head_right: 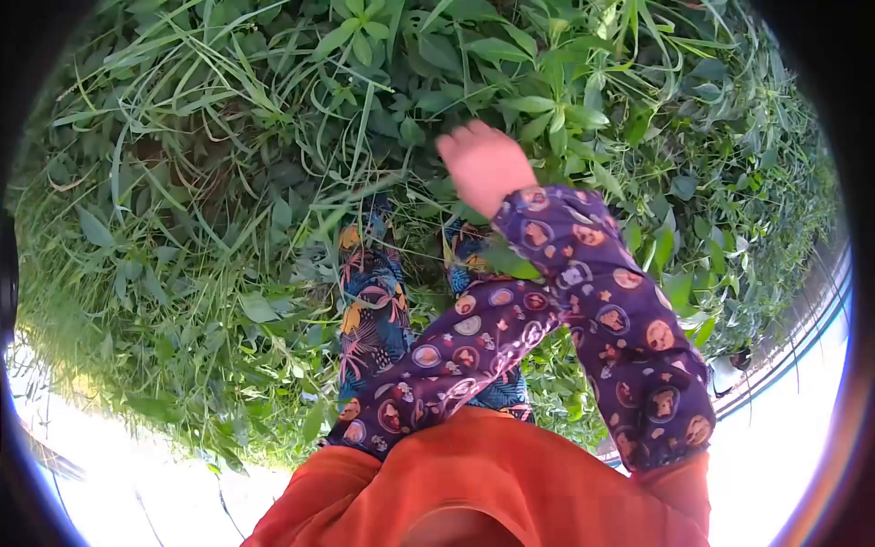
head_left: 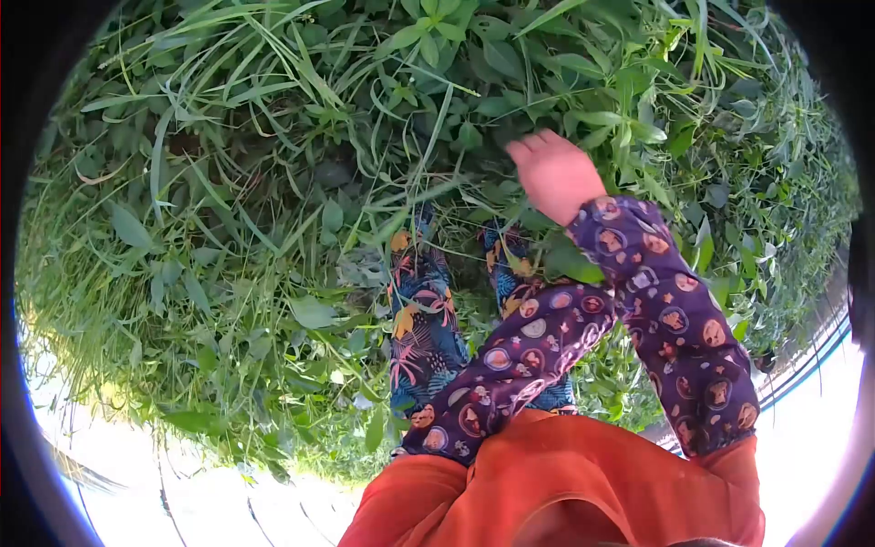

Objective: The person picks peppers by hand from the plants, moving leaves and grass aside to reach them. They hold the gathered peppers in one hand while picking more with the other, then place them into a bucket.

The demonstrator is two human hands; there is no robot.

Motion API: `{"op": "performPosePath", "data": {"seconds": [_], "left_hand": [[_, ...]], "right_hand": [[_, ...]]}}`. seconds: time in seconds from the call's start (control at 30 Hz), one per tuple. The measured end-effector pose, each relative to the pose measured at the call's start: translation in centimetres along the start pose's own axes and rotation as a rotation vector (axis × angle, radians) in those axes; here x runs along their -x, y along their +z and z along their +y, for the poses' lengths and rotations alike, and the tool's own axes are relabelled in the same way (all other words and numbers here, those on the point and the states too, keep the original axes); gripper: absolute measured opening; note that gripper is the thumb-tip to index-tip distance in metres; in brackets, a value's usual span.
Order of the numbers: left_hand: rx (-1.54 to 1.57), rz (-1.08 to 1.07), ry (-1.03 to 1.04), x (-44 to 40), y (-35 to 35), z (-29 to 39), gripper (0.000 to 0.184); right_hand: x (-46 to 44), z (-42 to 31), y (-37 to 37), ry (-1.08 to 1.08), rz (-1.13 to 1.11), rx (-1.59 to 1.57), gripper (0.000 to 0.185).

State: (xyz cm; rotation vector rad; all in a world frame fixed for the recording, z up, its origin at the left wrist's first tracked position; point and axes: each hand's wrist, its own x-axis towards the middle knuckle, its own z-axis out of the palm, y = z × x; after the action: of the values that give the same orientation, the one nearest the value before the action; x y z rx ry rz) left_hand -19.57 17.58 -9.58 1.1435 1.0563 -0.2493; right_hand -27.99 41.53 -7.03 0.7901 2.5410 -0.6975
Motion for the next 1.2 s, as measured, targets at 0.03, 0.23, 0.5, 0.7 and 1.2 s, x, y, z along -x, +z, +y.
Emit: {"op": "performPosePath", "data": {"seconds": [0.03,0.23,0.5,0.7,1.2], "left_hand": [[-0.004,-0.014,0.003,0.1,0.2,-0.1,0.064],[-0.029,-0.060,0.010,-0.2,0.8,-1.4,0.068],[0.243,-0.021,0.086,4.4,-6.0,-3.7,0.067],[0.601,0.759,0.119,5.5,-17.2,-11.5,0.023],[-0.419,0.875,0.071,-12.4,-36.3,-14.4,0.033]], "right_hand": [[-2.2,-0.6,0.3,-0.086,0.173,-0.085,0.036],[-10.2,4.4,7.1,0.193,0.047,0.312,0.051],[-0.1,9.2,9.7,0.345,-0.345,0.065,0.023],[4.1,10.3,8.0,0.264,-0.243,0.038,0.019],[6.5,9.0,12.1,0.337,-0.190,-0.006,0.014]]}}
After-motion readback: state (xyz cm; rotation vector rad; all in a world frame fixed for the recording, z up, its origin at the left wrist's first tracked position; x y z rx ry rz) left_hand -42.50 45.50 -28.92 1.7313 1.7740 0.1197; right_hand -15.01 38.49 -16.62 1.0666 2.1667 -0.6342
